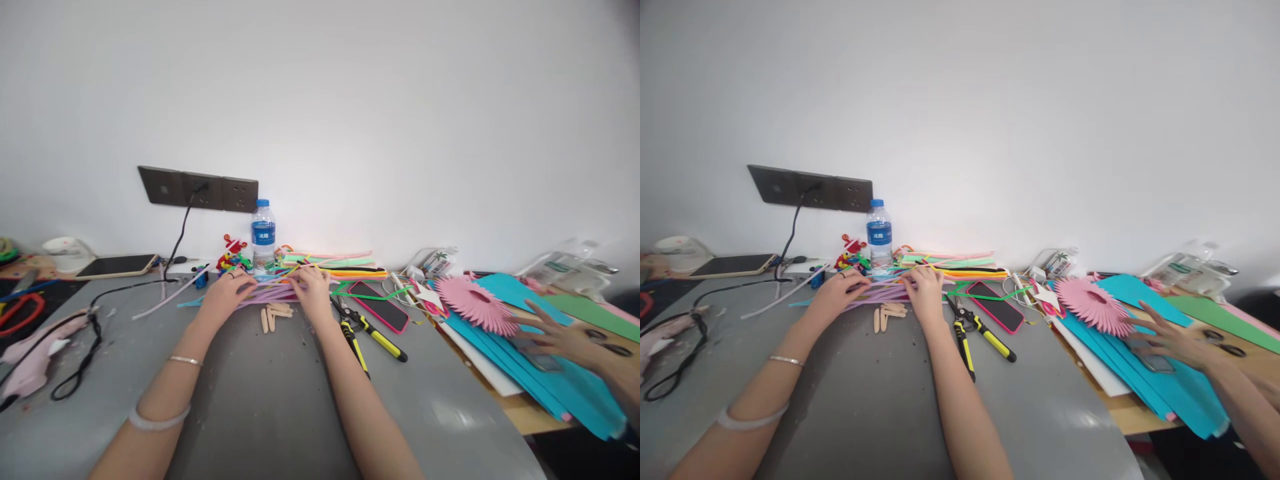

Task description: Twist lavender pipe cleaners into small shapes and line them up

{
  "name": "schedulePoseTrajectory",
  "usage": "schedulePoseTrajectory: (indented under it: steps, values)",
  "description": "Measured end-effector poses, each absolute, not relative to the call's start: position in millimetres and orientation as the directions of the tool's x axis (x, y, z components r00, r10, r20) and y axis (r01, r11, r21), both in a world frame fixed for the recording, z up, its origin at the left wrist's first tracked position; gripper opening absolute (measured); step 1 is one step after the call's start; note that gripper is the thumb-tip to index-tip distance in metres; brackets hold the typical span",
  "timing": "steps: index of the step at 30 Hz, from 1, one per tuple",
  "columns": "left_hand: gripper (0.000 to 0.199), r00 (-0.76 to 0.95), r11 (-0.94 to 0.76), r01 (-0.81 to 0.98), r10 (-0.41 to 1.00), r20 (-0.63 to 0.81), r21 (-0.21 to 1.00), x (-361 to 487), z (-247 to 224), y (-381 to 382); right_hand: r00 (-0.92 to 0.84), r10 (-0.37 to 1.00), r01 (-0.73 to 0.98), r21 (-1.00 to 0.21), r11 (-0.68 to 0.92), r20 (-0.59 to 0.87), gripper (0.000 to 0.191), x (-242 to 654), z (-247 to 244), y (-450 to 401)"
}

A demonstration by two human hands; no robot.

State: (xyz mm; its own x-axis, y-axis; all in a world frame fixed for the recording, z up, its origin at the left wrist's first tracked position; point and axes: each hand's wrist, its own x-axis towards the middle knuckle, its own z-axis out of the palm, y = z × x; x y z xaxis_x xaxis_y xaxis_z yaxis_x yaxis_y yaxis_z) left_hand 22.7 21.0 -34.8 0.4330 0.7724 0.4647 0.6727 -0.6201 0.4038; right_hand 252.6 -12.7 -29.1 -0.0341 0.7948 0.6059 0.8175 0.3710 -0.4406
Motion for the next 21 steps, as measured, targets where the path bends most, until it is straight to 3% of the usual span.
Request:
schedulePoseTrajectory:
  steps: [6, 12, 14, 17, 19, 21]
  values:
    - [0.025, 0.205, -0.528, 0.740, 0.767, 0.607, 0.417, 21, -22, 13, 0.156, 0.766, 0.853, -0.477, 0.214, 0.623, 0.019, 260, -25, -16]
    - [0.026, -0.286, -0.387, 0.671, 0.652, 0.703, 0.632, 15, -7, 4, 0.145, 0.822, 0.856, -0.487, 0.174, 0.550, 0.020, 262, -29, -14]
    - [0.028, -0.369, -0.402, 0.616, 0.612, 0.699, 0.677, 13, -3, 2, 0.126, 0.820, 0.846, -0.492, 0.205, 0.559, 0.020, 260, -29, -15]
    - [0.029, -0.313, -0.390, 0.617, 0.675, 0.668, 0.683, 18, 1, -1, 0.090, 0.806, 0.781, -0.543, 0.307, 0.586, 0.020, 256, -24, -19]
    - [0.029, -0.133, -0.405, 0.662, 0.765, 0.630, 0.631, 27, -1, -4, 0.008, 0.815, 0.632, -0.635, 0.444, 0.579, 0.026, 251, -21, -23]
    - [0.028, 0.147, -0.511, 0.653, 0.810, 0.567, 0.559, 40, -5, -8, -0.082, 0.841, 0.377, -0.764, 0.523, 0.535, 0.031, 243, -21, -25]
